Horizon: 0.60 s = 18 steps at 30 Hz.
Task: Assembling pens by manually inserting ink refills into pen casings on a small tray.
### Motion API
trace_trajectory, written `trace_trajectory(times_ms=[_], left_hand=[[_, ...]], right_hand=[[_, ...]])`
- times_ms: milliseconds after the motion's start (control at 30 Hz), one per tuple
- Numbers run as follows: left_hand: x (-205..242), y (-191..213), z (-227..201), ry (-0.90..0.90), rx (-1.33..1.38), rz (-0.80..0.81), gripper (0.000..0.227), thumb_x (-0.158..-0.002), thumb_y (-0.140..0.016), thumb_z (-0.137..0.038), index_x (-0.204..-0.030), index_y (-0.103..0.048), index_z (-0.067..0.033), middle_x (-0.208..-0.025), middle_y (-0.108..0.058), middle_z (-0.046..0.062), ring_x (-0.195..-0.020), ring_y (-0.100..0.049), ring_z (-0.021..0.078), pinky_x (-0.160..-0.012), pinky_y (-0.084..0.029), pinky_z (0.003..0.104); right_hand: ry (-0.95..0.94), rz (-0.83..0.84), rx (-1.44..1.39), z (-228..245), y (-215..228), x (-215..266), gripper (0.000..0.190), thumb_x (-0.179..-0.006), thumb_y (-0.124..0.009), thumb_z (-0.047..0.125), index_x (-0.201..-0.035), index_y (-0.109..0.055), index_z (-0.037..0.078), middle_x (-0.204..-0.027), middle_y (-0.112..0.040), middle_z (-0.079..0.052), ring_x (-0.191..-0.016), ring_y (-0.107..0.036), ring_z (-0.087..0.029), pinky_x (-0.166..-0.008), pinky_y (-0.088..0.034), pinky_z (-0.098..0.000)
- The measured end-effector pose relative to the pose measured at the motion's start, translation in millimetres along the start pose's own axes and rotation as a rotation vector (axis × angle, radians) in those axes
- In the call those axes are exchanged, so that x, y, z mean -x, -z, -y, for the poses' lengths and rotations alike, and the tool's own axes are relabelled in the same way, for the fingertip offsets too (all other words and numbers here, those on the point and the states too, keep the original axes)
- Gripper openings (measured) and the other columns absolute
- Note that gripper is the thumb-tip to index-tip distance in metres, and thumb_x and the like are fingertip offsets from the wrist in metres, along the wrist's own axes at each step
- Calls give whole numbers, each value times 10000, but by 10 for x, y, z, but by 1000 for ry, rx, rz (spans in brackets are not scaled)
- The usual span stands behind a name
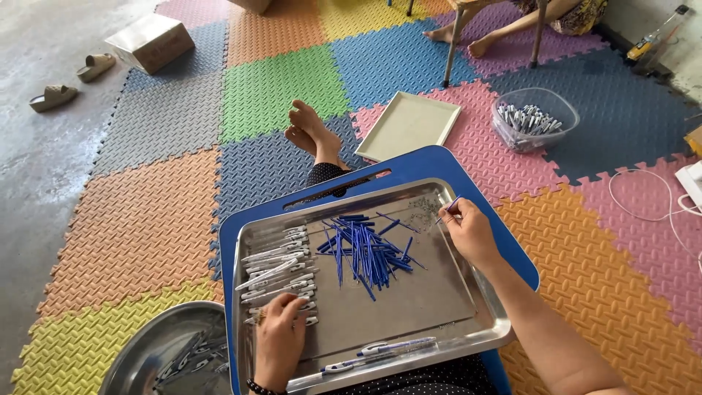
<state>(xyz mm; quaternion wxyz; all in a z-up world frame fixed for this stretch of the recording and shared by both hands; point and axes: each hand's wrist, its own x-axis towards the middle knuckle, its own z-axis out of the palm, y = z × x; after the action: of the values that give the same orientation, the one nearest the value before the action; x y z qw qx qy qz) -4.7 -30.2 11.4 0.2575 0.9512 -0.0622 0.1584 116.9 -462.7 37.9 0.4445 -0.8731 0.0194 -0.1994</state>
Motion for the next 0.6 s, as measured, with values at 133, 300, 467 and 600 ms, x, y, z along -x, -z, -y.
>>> trace_trajectory(times_ms=[133, 300, 467, 600], left_hand=[[141, -92, -147, -83, 93, 70, 293, -839, -857, -125, -1128, -872, -171, -1285, -803, 39, -1034, -812, 267, -863, -676, 397], [284, -96, -348, -207, 237, 514, 287, -917, -935, -363, -1145, -886, -196, -1193, -818, 11, -1007, -809, 226, -944, -632, 388], [404, -284, -267, -195, 268, 578, 226, -915, -936, -277, -1131, -910, -216, -1108, -808, -2, -951, -775, 202, -885, -640, 335], [408, -228, -369, -245, 224, 556, 212, -931, -904, -210, -1142, -898, -207, -1077, -822, -6, -948, -760, 198, -918, -605, 343]], right_hand=[[45, 0, -19, 146, 156, -65, 82, -1068, -752, 85, -1124, -714, 38, -853, -756, -35, -653, -626, -143, -632, -514, -303], [-47, 180, -39, 188, 378, -45, 343, -1081, -637, 68, -1419, -690, 90, -916, -814, -27, -653, -685, -109, -545, -477, -265], [-78, 479, 17, 2, 443, 231, 294, -1019, -608, 27, -1243, -773, 123, -1011, -834, -17, -779, -723, -123, -726, -595, -265], [-12, 1095, 403, 157, 605, 752, 261, -958, -858, 387, -1186, -773, 293, -1148, -790, 109, -1029, -757, -53, -952, -661, -213]])
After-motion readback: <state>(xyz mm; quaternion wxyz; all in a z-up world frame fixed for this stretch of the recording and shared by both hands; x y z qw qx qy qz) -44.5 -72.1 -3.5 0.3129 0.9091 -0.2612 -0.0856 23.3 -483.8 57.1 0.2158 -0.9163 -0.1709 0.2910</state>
